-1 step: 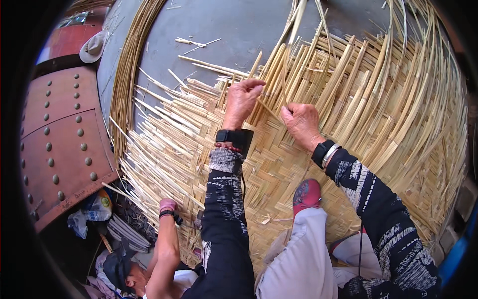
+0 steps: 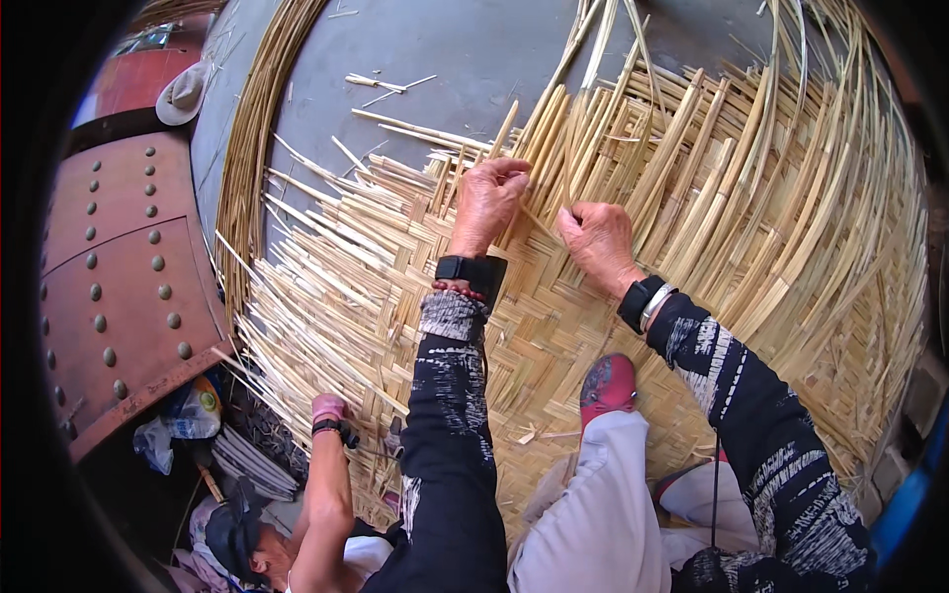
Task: Weaving a large mat out of split bamboo strips by hand.
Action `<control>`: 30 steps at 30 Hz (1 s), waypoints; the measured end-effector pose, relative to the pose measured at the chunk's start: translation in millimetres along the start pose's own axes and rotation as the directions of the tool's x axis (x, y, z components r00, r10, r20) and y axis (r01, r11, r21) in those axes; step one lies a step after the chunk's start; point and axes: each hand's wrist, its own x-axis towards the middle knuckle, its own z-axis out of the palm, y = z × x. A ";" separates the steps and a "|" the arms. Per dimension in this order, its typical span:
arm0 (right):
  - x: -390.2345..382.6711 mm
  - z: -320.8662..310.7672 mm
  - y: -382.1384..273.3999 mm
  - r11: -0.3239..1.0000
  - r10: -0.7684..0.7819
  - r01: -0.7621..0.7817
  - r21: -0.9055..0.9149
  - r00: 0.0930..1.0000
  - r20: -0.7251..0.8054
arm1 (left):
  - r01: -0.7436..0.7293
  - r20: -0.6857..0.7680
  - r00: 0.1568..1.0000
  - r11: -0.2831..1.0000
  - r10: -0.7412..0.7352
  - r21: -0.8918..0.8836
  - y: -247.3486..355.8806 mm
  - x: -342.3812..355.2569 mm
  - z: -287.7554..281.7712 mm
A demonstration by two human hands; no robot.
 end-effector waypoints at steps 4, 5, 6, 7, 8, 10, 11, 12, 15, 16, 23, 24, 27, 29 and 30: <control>3.6 -3.0 0.7 0.984 0.140 -0.149 0.094 0.986 0.090 | -0.165 -0.026 0.979 0.855 0.203 0.492 1.1 -4.7 19.3; 3.3 -1.7 2.7 0.985 0.140 -0.147 0.088 0.987 0.079 | -0.173 -0.022 0.974 0.807 0.224 0.565 2.9 -4.7 22.7; 3.5 -1.4 2.4 0.986 0.139 -0.144 0.082 0.988 0.069 | -0.178 -0.017 0.969 0.751 0.245 0.635 4.3 -5.1 24.7; 3.6 -2.1 2.7 0.986 0.139 -0.145 0.082 0.988 0.068 | -0.175 -0.016 0.970 0.740 0.243 0.649 6.1 -6.1 25.8; 3.4 -3.4 3.3 0.983 0.153 -0.160 0.091 0.985 0.076 | -0.175 -0.015 0.970 0.740 0.243 0.650 6.4 -6.4 25.7; 2.0 -4.9 2.9 0.979 0.167 -0.176 0.101 0.982 0.087 | -0.187 -0.003 0.965 0.697 0.261 0.692 7.3 -7.9 25.2; 1.1 -4.8 2.8 0.978 0.156 -0.167 0.127 0.984 0.087 | -0.186 -0.002 0.966 0.696 0.260 0.694 7.8 -9.4 25.8; 1.1 -6.0 3.4 0.976 0.146 -0.157 0.149 0.986 0.083 | -0.191 0.017 0.962 0.626 0.273 0.757 10.4 -10.2 28.2; 1.7 -5.8 7.2 0.976 0.144 -0.155 0.151 0.986 0.081 | -0.175 0.041 0.965 0.513 0.260 0.841 15.1 -8.3 38.1; 1.7 -4.9 8.1 0.976 0.145 -0.156 0.154 0.986 0.081 | -0.153 0.043 0.971 0.474 0.235 0.867 16.0 -7.9 42.1; -0.3 -5.9 16.5 0.955 0.190 -0.200 0.220 0.979 0.069 | 0.034 -0.108 0.992 0.696 0.063 0.718 14.9 -0.1 55.9; 0.7 -5.6 16.7 0.956 0.172 -0.182 0.229 0.983 0.062 | 0.070 -0.104 0.995 0.712 0.005 0.699 19.3 3.2 52.7; -1.7 -6.2 19.2 0.949 0.188 -0.199 0.244 0.980 0.066 | 0.095 -0.102 0.994 0.739 -0.036 0.667 24.0 6.4 52.6; -3.7 -7.9 19.3 0.951 0.178 -0.188 0.248 0.982 0.061 | 0.103 -0.069 0.995 0.754 -0.076 0.649 25.1 6.4 51.5; -4.5 -8.5 16.6 0.951 0.160 -0.170 0.258 0.985 0.060 | 0.107 -0.072 0.994 0.752 -0.079 0.651 25.9 6.0 46.5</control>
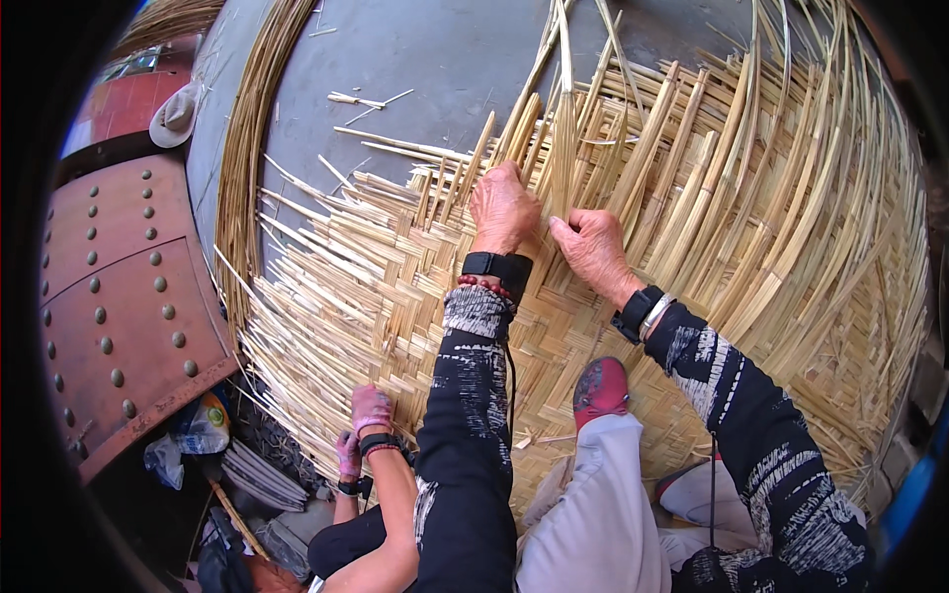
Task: Weaving a large mat out of split bamboo strips by hand.
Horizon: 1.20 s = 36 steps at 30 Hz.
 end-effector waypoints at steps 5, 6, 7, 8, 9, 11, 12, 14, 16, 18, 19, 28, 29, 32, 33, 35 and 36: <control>-6.4 -0.3 3.0 0.995 0.011 -0.012 0.095 1.000 0.008 | -0.109 0.047 0.992 0.990 0.113 -0.091 -16.7 10.7 -12.6; -8.2 -0.5 3.4 0.993 0.009 -0.009 0.119 1.000 0.001 | -0.125 0.126 0.982 0.983 0.143 -0.137 -15.9 13.4 -16.1; -9.6 -1.5 3.8 0.993 0.009 -0.009 0.116 1.000 0.003 | -0.092 0.200 0.973 0.986 0.120 -0.142 -13.6 17.0 -18.8; -10.9 -2.7 3.7 0.991 0.009 -0.011 0.134 1.000 0.012 | -0.090 0.199 0.973 0.985 0.118 -0.145 -11.9 18.1 -21.4; -11.5 -2.6 1.9 0.988 0.007 -0.011 0.153 1.000 0.021 | -0.025 0.294 0.952 0.976 0.089 -0.216 -12.2 19.4 -24.5; -13.0 0.0 -0.8 0.986 -0.007 0.004 0.165 1.000 0.018 | 0.030 0.412 0.904 0.944 0.114 -0.328 -24.0 29.5 -16.7; -13.1 -0.6 2.3 0.986 -0.010 0.008 0.167 1.000 0.007 | 0.030 0.416 0.901 0.942 0.120 -0.335 -18.5 30.7 -15.0; -12.9 -4.8 0.9 0.990 -0.001 -0.001 0.144 1.000 0.019 | 0.069 0.473 0.879 0.969 0.053 -0.237 -2.7 29.2 -21.0; -13.1 -5.5 -1.3 0.992 0.003 -0.007 0.130 0.999 0.033 | 0.119 0.511 0.859 0.961 0.026 -0.248 -2.0 31.1 -25.2; -13.7 -4.8 -2.9 0.992 -0.018 0.013 0.127 0.999 0.037 | 0.165 0.540 0.841 0.937 0.030 -0.308 -2.9 29.8 -29.9; -13.5 -3.5 -3.9 0.992 -0.019 0.014 0.128 0.999 0.038 | 0.073 0.519 0.854 0.979 0.036 -0.188 -8.8 36.4 -25.3; -6.9 6.5 -2.8 0.950 0.139 -0.121 0.286 0.989 -0.042 | 0.113 0.314 0.947 0.842 0.070 -0.527 -25.8 17.1 -6.8; -4.2 6.4 -2.7 0.973 0.137 -0.125 0.195 0.989 -0.053 | 0.172 0.349 0.935 0.788 0.058 -0.591 -27.3 14.8 -5.7; 7.5 5.0 -6.6 0.991 0.131 -0.133 -0.032 0.990 -0.059 | 0.220 0.392 0.918 0.759 0.051 -0.613 -14.4 3.3 -19.1; 11.5 5.5 -12.2 0.978 0.121 -0.128 -0.163 0.991 -0.048 | 0.218 0.388 0.920 0.762 0.048 -0.610 -17.1 3.8 -22.0; 16.4 8.3 -19.5 0.978 0.110 -0.110 -0.179 0.994 -0.012 | 0.177 0.408 0.904 0.759 0.126 -0.626 -25.0 4.7 -24.5; 20.2 8.4 -21.1 0.974 0.103 -0.097 -0.202 0.995 0.017 | 0.174 0.406 0.905 0.760 0.128 -0.626 -27.3 5.7 -24.0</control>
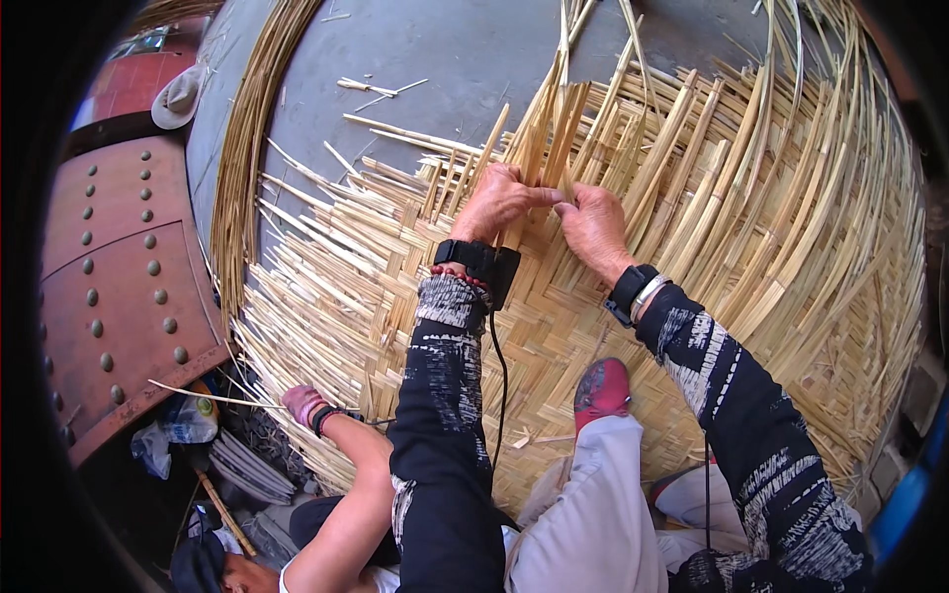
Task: Weaving a large mat out of split bamboo strips by hand.
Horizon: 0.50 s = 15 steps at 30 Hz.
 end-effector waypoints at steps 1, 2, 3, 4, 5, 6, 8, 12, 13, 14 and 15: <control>4.2 2.3 1.1 0.999 -0.003 0.001 0.043 0.998 0.058 | -0.030 0.024 0.999 0.999 0.031 -0.015 -2.7 -0.2 -1.1; 7.2 2.3 1.6 0.999 -0.004 0.002 0.044 0.998 0.056 | -0.060 0.048 0.997 0.998 0.062 -0.030 -5.7 -0.6 -2.3; 9.4 0.8 1.1 0.999 -0.034 0.032 0.021 0.994 0.101 | -0.071 0.092 0.992 0.989 0.084 -0.131 -1.9 -4.2 -2.8; 11.3 -0.2 1.5 0.998 -0.062 0.062 -0.001 0.987 0.147 | -0.072 0.095 0.992 0.989 0.085 -0.132 -1.2 -7.2 -2.4; 12.9 0.0 4.6 0.998 -0.059 0.060 -0.003 0.988 0.145 | -0.052 0.120 0.989 0.966 0.084 -0.254 -1.3 -9.7 -1.6; 13.5 0.9 4.2 0.997 -0.076 0.077 0.004 0.982 0.170 | -0.028 0.138 0.987 0.929 0.084 -0.369 -1.1 -12.6 -4.4; 15.6 1.7 3.7 0.995 -0.095 0.095 0.013 0.976 0.196 | -0.015 0.156 0.984 0.921 0.082 -0.390 -11.8 -10.5 -9.1; 20.8 1.9 2.2 0.997 -0.066 0.076 -0.024 0.956 0.285 | -0.039 0.156 0.978 0.858 0.138 -0.512 -18.0 -11.6 -12.4; 22.3 3.0 5.0 0.996 -0.076 0.085 -0.021 0.954 0.289 | -0.096 0.077 0.976 0.715 0.205 -0.692 -20.5 -10.3 -10.5; 23.5 3.4 8.3 0.996 -0.076 0.086 -0.022 0.955 0.287 | -0.152 -0.014 0.967 0.534 0.253 -0.832 -22.2 -8.8 -9.5; 24.3 3.3 8.8 0.997 -0.061 0.071 -0.024 0.955 0.289 | -0.200 -0.053 0.949 0.468 0.309 -0.861 -21.2 -6.4 -11.4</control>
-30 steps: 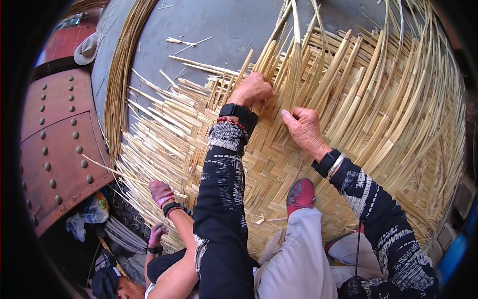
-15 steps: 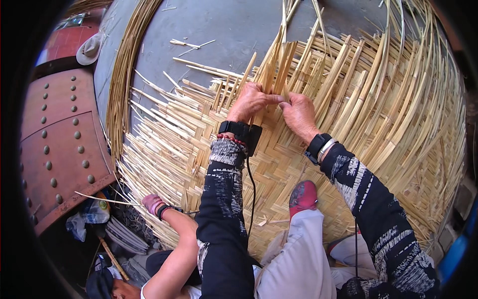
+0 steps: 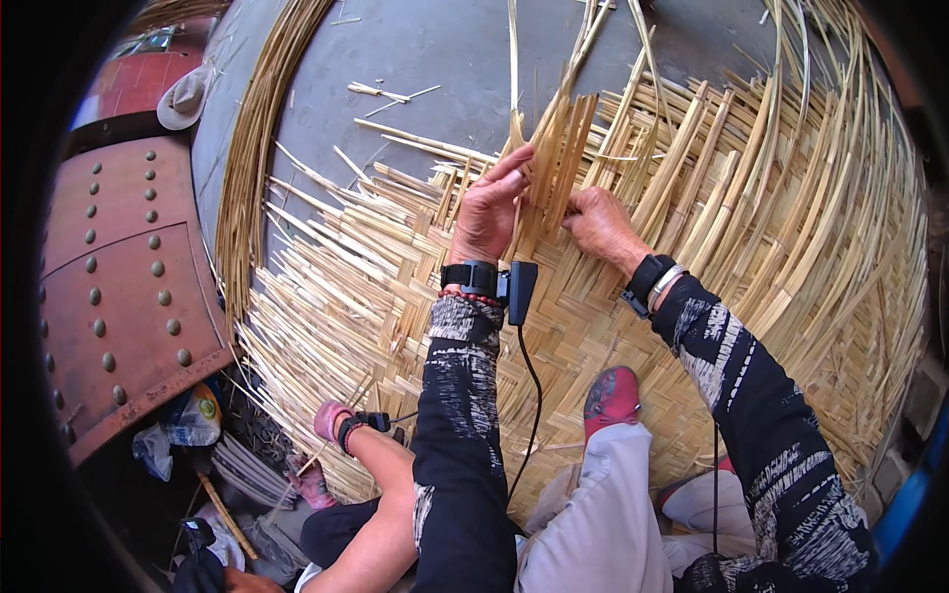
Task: Weaving a large mat out of split bamboo strips by hand.
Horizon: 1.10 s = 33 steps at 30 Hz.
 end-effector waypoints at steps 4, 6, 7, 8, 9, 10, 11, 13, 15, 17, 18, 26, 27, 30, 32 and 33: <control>2.2 -1.5 -1.6 0.998 0.056 -0.056 -0.020 0.998 0.021 | -0.164 -0.219 0.968 0.972 0.125 -0.170 -5.9 9.9 -6.8; 1.2 3.1 -0.4 0.999 0.040 -0.040 -0.003 0.999 -0.005 | -0.222 -0.290 0.940 0.968 0.181 -0.114 -8.9 12.1 -9.3; 1.0 4.3 0.2 1.000 0.024 -0.024 0.010 0.999 -0.033 | -0.275 -0.353 0.904 0.960 0.239 -0.055 -10.1 12.8 -10.1; 1.6 5.1 0.8 1.000 0.025 -0.024 0.012 0.999 -0.032 | -0.262 -0.405 0.880 0.965 0.250 0.027 -7.8 13.0 -12.9; 2.1 3.4 0.1 0.999 0.046 -0.046 -0.020 0.999 -0.002 | -0.258 -0.403 0.881 0.966 0.246 0.025 -4.2 14.0 -9.5; 2.6 2.0 0.6 0.996 0.068 -0.067 -0.052 0.997 0.027 | -0.244 -0.417 0.866 0.961 0.276 0.129 -0.1 14.5 -4.9; 3.3 1.2 3.3 0.996 0.072 -0.071 -0.051 0.997 0.025 | -0.226 -0.426 0.851 0.946 0.307 0.231 2.4 14.7 -3.1; 3.5 1.4 8.1 0.999 0.043 -0.042 0.021 0.999 -0.033 | -0.238 -0.399 0.839 0.909 0.370 0.342 3.3 8.9 -11.9; -0.7 0.9 13.4 0.998 0.026 -0.025 0.061 0.999 -0.023 | -0.135 -0.602 0.699 0.899 0.385 0.418 -0.6 1.0 -21.9; -6.8 4.0 11.9 0.994 0.001 -0.001 0.106 1.000 -0.006 | -0.226 -0.670 0.621 0.911 0.407 0.344 -12.3 -6.3 -46.4; -10.8 4.3 11.3 0.985 0.016 -0.002 0.175 0.997 -0.079 | -0.193 -0.663 0.598 0.884 0.450 0.426 -15.9 -6.3 -48.1; -57.9 17.6 -4.4 0.976 -0.207 0.216 -0.020 0.904 -0.375 | -0.135 -0.554 0.572 0.736 0.605 0.664 -17.1 -6.9 -48.3; -64.1 16.9 -7.1 0.962 -0.272 0.252 -0.103 0.865 -0.422 | -0.136 -0.555 0.571 0.736 0.605 0.663 -16.4 -9.4 -52.5; -74.4 24.5 2.5 0.902 -0.392 0.311 -0.300 0.880 -0.269 | -0.154 -0.623 0.612 0.846 0.488 0.511 -15.0 -13.9 -57.1; -77.6 30.5 16.1 0.792 -0.489 0.408 -0.454 0.869 -0.071 | -0.145 -0.621 0.664 0.887 0.416 0.439 -7.8 -10.5 -51.6; -79.7 31.4 18.9 0.792 -0.486 0.406 -0.455 0.871 -0.069 | -0.126 -0.617 0.707 0.919 0.347 0.372 -4.1 -10.5 -47.2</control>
